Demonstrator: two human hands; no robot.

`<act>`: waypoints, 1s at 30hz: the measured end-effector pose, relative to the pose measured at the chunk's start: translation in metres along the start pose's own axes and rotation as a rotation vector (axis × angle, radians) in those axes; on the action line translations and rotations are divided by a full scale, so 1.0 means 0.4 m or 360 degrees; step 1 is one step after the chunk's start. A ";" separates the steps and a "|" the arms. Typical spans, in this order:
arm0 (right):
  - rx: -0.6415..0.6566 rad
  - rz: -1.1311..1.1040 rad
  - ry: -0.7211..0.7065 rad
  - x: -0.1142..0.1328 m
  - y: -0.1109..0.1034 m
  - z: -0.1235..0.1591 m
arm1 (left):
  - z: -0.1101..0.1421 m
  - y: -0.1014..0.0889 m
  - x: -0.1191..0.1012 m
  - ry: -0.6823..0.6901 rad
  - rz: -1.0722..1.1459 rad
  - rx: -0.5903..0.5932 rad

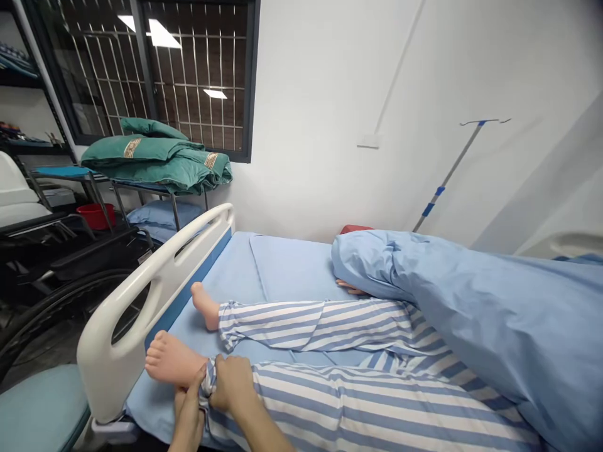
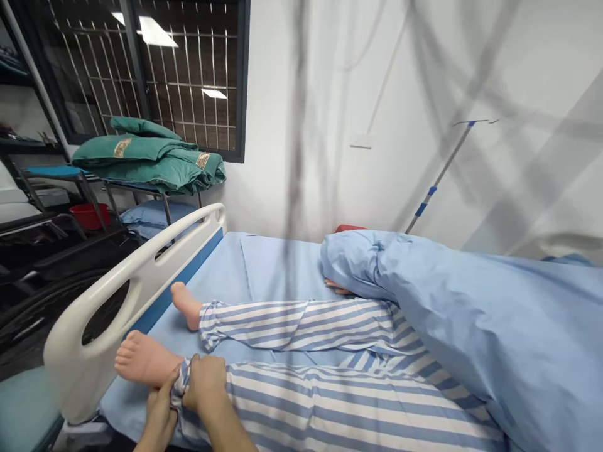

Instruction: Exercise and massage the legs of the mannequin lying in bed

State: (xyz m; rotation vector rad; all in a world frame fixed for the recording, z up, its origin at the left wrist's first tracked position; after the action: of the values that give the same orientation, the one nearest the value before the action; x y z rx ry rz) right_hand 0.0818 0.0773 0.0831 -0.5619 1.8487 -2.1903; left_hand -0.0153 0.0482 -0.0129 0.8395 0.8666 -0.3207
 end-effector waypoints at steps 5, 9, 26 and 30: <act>-0.0020 -0.0038 -0.0003 -0.003 0.004 0.001 | -0.002 -0.008 0.001 0.0043 -0.0108 -0.0035; -0.0011 -0.0030 -0.0011 -0.001 -0.004 0.005 | -0.004 -0.005 -0.002 0.0023 -0.0111 -0.0037; -0.0592 -0.0170 -0.0216 -0.069 -0.555 0.189 | 0.331 0.445 -0.438 0.1086 0.0022 0.0043; -0.0892 -0.0299 -0.0254 -0.169 -0.802 0.315 | 0.529 0.677 -0.568 0.1540 0.0113 0.0341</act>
State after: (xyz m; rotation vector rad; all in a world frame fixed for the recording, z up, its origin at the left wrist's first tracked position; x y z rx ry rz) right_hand 0.2207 0.0507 0.4045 -1.0135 2.3981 -1.6383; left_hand 0.1090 0.0454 0.3798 1.2450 1.7110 0.0884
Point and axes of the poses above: each hand's wrist, its own z-axis away from the middle knuckle, its own y-axis out of the palm, x = y × z, the point moved 6 cm from there along -z, towards the middle knuckle, and after that the axes turned 1 degree about z, right-handed, at the moved point
